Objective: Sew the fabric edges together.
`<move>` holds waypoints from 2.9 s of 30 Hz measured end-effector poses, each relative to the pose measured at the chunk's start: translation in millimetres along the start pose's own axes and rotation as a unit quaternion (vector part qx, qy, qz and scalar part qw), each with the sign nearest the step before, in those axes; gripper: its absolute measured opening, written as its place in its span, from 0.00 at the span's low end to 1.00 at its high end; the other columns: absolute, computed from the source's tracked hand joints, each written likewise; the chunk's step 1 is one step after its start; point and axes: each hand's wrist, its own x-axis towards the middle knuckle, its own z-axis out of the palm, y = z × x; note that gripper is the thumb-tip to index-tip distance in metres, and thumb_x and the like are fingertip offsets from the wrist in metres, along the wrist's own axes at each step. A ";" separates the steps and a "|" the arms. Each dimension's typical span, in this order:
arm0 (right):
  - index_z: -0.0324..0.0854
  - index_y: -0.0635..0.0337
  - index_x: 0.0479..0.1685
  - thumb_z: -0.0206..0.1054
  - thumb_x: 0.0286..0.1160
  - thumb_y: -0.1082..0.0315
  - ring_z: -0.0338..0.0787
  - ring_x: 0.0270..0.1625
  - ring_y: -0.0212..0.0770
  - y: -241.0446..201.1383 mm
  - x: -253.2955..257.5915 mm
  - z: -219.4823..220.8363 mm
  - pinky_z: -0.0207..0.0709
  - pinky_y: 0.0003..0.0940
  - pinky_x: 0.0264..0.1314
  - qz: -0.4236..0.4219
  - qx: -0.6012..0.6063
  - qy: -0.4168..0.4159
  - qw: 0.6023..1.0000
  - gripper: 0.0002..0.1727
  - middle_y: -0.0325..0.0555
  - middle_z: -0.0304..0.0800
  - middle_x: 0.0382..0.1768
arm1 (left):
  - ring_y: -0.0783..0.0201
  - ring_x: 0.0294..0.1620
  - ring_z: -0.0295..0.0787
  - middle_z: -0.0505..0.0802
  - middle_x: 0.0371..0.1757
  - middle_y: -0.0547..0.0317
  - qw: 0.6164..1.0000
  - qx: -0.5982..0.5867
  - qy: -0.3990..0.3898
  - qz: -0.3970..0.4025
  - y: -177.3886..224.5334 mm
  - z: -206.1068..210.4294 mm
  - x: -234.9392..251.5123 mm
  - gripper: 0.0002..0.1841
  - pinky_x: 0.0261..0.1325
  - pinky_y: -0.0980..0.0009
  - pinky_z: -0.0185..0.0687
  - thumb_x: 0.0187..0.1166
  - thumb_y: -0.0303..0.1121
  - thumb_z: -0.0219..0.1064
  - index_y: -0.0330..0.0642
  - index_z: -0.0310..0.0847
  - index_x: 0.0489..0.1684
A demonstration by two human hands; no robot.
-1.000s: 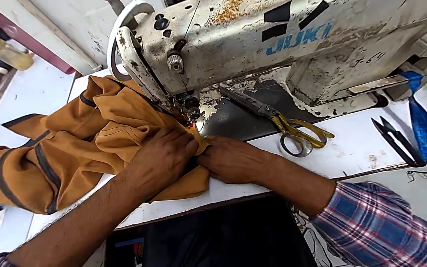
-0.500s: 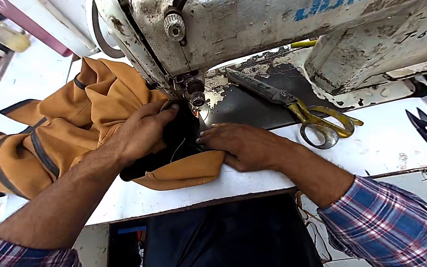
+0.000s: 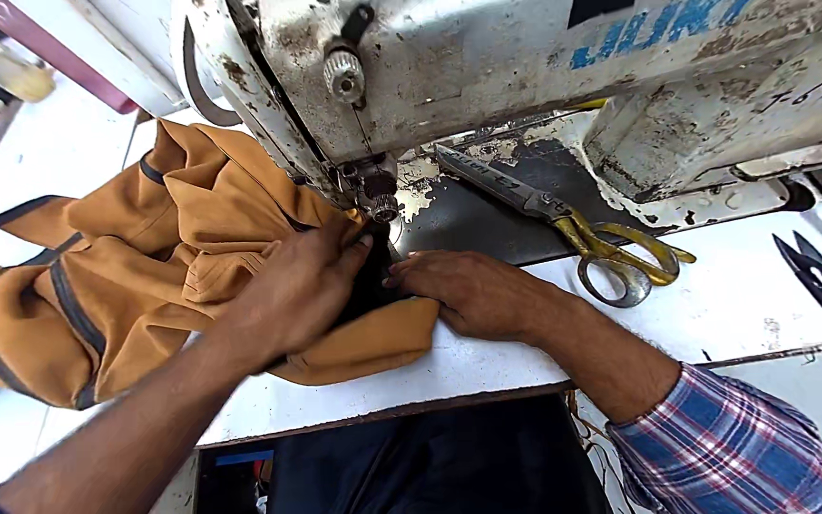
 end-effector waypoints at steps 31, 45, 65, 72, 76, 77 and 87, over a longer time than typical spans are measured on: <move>0.87 0.51 0.55 0.55 0.83 0.61 0.84 0.76 0.36 -1.7 -11.3 8.9 0.66 0.41 0.90 0.045 -0.070 0.014 0.996 0.15 0.38 0.93 0.60 | 0.51 0.54 0.95 0.95 0.57 0.45 0.932 0.220 0.221 0.187 -11.8 79.4 -13.4 0.15 0.50 0.63 0.88 0.79 0.30 0.52 0.39 0.86 0.49; 0.88 0.52 0.63 0.54 0.84 0.61 0.79 0.81 0.34 -6.4 -7.2 9.7 0.66 0.37 0.89 0.061 -0.080 0.021 0.995 0.20 0.38 0.89 0.69 | 0.55 0.40 0.94 0.92 0.36 0.53 0.973 0.046 0.162 0.160 -21.5 49.0 -6.3 0.11 0.41 0.56 0.91 0.80 0.32 0.63 0.39 0.86 0.52; 0.90 0.63 0.48 0.59 0.70 0.80 0.86 0.72 0.47 -5.9 1.1 0.0 0.75 0.34 0.79 0.068 -0.030 0.046 0.996 0.15 0.49 0.93 0.58 | 0.61 0.22 0.80 0.80 0.22 0.61 0.991 0.051 0.107 0.056 -9.2 19.1 3.5 0.17 0.25 0.58 0.74 0.92 0.45 0.51 0.42 0.80 0.48; 0.90 0.63 0.49 0.59 0.70 0.79 0.86 0.72 0.47 -4.0 0.8 1.1 0.75 0.33 0.79 0.060 -0.030 0.045 0.997 0.16 0.49 0.93 0.59 | 0.63 0.21 0.79 0.78 0.20 0.63 0.989 0.069 0.114 0.067 -10.7 22.2 2.7 0.17 0.23 0.60 0.72 0.91 0.45 0.50 0.43 0.79 0.48; 0.89 0.62 0.48 0.59 0.71 0.78 0.86 0.72 0.47 -3.2 0.5 1.8 0.75 0.34 0.79 0.053 -0.034 0.044 0.997 0.14 0.50 0.93 0.57 | 0.53 0.30 0.89 0.88 0.28 0.55 0.977 0.113 0.131 0.122 -12.2 36.3 -1.2 0.15 0.32 0.51 0.84 0.85 0.39 0.55 0.40 0.85 0.51; 0.89 0.62 0.46 0.59 0.70 0.77 0.86 0.72 0.48 -3.1 0.1 2.1 0.76 0.34 0.78 0.050 -0.040 0.046 0.997 0.14 0.50 0.93 0.56 | 0.47 0.41 0.93 0.93 0.39 0.49 0.974 0.125 0.130 0.140 -12.1 43.0 -3.9 0.15 0.43 0.46 0.88 0.81 0.36 0.59 0.38 0.87 0.54; 0.88 0.58 0.40 0.58 0.73 0.75 0.84 0.75 0.39 -1.4 -2.2 4.4 0.77 0.31 0.78 0.059 -0.062 0.048 0.995 0.11 0.43 0.93 0.55 | 0.48 0.62 0.92 0.94 0.57 0.45 0.937 0.181 0.254 0.156 -12.9 93.1 -10.3 0.15 0.69 0.50 0.84 0.79 0.33 0.62 0.35 0.90 0.53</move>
